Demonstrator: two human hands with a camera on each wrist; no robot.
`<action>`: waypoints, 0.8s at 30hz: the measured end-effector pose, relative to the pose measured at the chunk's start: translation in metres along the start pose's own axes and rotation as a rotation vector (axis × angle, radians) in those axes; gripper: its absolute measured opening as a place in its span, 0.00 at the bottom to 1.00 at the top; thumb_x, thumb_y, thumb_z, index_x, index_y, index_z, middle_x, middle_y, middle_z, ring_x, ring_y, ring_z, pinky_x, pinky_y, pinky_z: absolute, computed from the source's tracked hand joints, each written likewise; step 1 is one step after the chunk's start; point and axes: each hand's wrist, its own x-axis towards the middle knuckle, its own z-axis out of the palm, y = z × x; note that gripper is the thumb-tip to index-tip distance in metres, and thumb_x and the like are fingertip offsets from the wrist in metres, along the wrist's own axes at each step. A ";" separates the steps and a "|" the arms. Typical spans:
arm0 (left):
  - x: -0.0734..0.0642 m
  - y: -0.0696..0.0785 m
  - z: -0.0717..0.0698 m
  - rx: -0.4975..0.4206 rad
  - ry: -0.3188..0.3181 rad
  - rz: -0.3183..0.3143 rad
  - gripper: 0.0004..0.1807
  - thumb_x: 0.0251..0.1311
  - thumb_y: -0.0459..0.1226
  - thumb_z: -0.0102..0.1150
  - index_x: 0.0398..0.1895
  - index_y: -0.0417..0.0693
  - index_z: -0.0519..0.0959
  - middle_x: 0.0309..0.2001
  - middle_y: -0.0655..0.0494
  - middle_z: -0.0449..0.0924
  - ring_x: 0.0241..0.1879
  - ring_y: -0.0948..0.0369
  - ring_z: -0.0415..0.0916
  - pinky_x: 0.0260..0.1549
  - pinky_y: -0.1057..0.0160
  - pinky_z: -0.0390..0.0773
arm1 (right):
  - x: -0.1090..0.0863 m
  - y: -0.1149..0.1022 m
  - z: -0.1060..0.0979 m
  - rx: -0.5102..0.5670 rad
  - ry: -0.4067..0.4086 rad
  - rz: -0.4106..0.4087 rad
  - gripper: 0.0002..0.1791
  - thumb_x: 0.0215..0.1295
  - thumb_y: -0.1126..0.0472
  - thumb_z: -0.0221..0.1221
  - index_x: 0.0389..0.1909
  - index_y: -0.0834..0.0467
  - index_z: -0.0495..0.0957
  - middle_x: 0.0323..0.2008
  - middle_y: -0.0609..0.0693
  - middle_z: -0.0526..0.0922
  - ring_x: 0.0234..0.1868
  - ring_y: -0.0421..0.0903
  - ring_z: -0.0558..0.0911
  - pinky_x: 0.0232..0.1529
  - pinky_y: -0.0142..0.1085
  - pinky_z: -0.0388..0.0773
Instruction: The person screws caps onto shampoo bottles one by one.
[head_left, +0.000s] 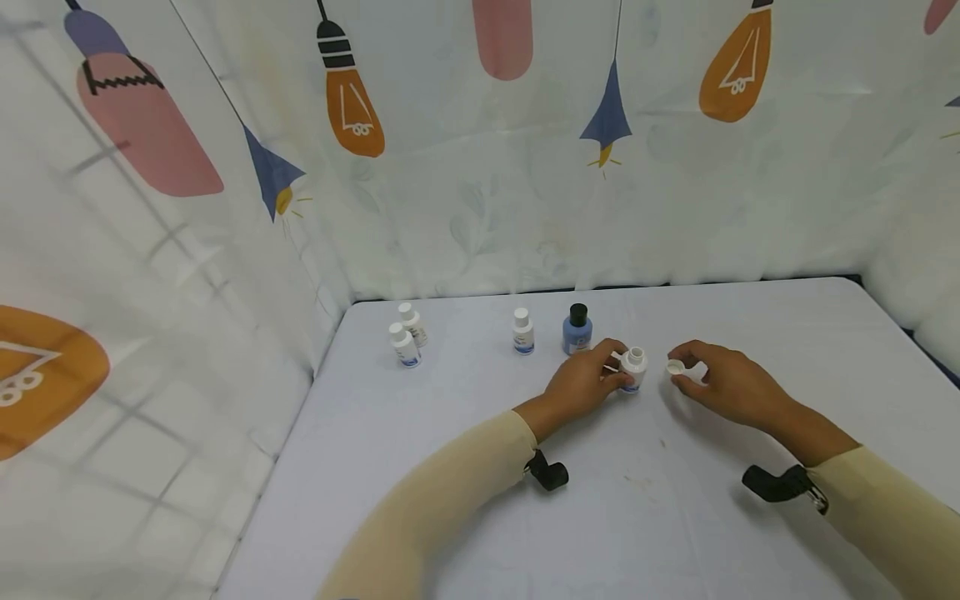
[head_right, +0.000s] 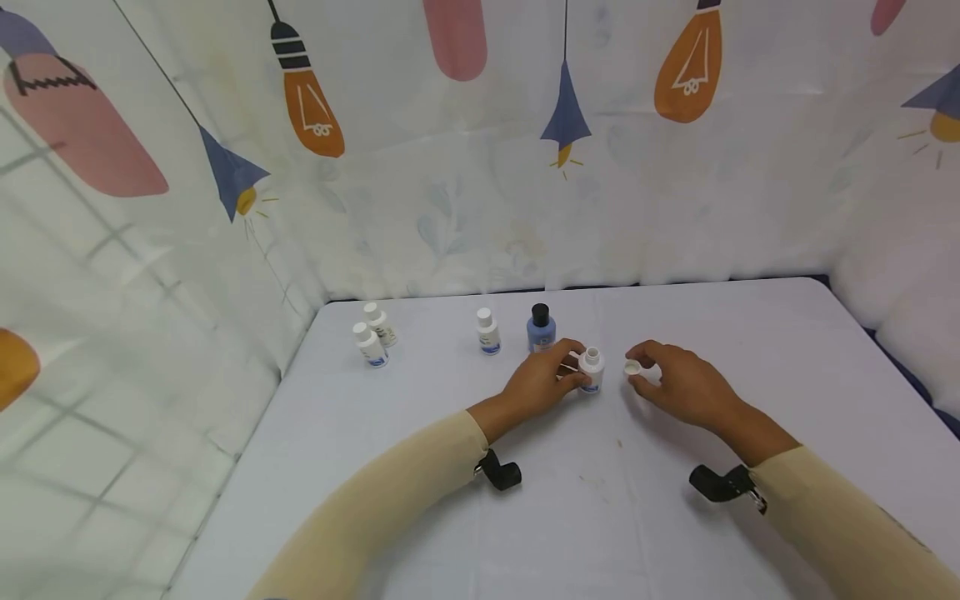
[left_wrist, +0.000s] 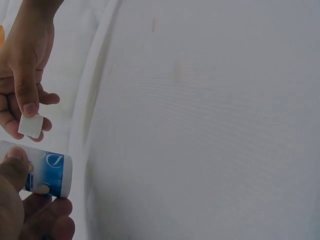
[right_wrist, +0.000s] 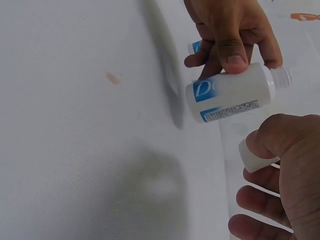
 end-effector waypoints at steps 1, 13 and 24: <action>-0.003 0.000 -0.001 -0.002 -0.008 0.002 0.22 0.69 0.48 0.63 0.63 0.59 0.72 0.52 0.59 0.86 0.47 0.71 0.82 0.46 0.72 0.77 | 0.000 -0.001 0.000 -0.002 -0.001 -0.001 0.20 0.69 0.56 0.65 0.59 0.56 0.77 0.49 0.58 0.85 0.38 0.50 0.83 0.32 0.42 0.78; -0.023 -0.008 -0.003 -0.057 -0.050 -0.022 0.21 0.67 0.48 0.66 0.61 0.60 0.73 0.50 0.60 0.86 0.46 0.72 0.82 0.48 0.70 0.77 | -0.005 -0.009 0.000 -0.010 0.011 -0.059 0.19 0.68 0.58 0.66 0.58 0.56 0.79 0.46 0.53 0.85 0.35 0.47 0.79 0.29 0.39 0.75; -0.025 -0.015 -0.001 -0.028 -0.044 -0.019 0.25 0.66 0.52 0.65 0.64 0.60 0.73 0.50 0.63 0.86 0.48 0.72 0.81 0.50 0.68 0.77 | -0.004 -0.018 -0.002 -0.019 0.019 -0.092 0.19 0.68 0.58 0.67 0.58 0.56 0.79 0.44 0.52 0.84 0.35 0.47 0.80 0.30 0.39 0.76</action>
